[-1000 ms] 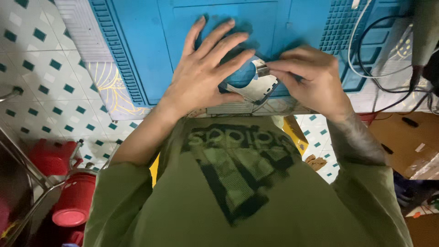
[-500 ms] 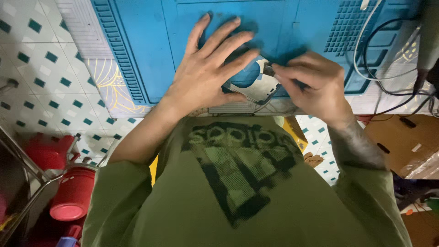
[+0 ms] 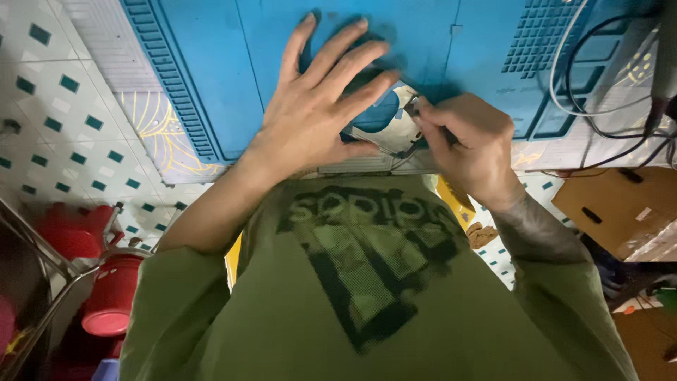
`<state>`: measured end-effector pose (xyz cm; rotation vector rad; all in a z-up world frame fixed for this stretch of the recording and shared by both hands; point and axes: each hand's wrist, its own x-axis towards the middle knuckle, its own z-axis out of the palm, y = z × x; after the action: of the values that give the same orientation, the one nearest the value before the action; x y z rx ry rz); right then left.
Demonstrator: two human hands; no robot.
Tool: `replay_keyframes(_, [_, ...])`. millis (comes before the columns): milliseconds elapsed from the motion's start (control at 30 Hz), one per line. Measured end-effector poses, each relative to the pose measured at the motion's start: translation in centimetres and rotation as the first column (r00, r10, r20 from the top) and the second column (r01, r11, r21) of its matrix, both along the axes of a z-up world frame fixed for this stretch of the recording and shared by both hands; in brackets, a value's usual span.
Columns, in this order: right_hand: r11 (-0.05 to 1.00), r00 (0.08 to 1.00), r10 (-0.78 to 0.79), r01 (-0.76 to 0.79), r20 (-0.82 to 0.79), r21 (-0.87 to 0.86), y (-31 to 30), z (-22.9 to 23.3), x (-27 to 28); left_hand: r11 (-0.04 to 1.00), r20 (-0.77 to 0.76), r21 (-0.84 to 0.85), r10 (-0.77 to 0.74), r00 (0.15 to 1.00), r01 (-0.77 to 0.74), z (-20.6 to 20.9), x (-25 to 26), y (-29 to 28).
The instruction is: The person uses a metal spudger to pry and separate a white plastic frame from a smartphone back cover on a blue work mat. They then peel off a protective film from the frame and use a small bottle to apply liquid to the edges of the phone back.
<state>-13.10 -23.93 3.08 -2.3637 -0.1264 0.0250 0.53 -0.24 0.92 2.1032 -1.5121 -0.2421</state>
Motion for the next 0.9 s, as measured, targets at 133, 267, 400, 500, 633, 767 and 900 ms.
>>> replay_keyframes(133, [1.0, 1.0, -0.007, 0.007, -0.015, -0.013, 0.4, -0.1, -0.4, 1.0, -0.037, -0.009, 0.001, 0.999, -0.002, 0.2, 0.0, -0.1])
replay_keyframes(267, [0.993, 1.0, -0.017, 0.02, 0.023, -0.12, 0.7, -0.4, -0.5, 1.0, -0.021, -0.013, 0.008, 1.0, -0.008, 0.1, 0.1, -0.2])
replay_keyframes(400, [0.993, 0.998, -0.037, 0.043, 0.05, -0.114, 1.1, -0.6, -0.7, 0.999, -0.032, -0.029, 0.015, 0.999, -0.016, 0.1, 0.0, -0.2])
replay_keyframes(500, [0.995, 0.997, -0.07, 0.072, 0.039, -0.073, 1.3, -0.3, -0.9, 1.0, -0.01, -0.022, 0.016, 1.0, -0.017, 0.1, 0.0, -0.2])
replay_keyframes(633, [0.988, 0.999, -0.052, 0.051, -0.001, -0.147, 1.1, -0.7, -1.8, 0.999, -0.006, -0.033, 0.021, 1.0, -0.022, -0.2, -0.1, 0.0])
replay_keyframes(767, [0.996, 0.994, -0.053, 0.046, -0.092, -0.081, 1.2, 0.5, -1.3, 0.999, 0.002, -0.041, 0.013, 1.0, -0.013, -0.3, -0.1, 0.1])
replay_keyframes(900, [0.993, 0.977, -0.112, 0.104, -0.18, -0.054, 1.3, 0.5, -1.3, 1.0, -0.019, -0.015, 0.013, 1.0, -0.014, 0.1, -0.1, 0.0])
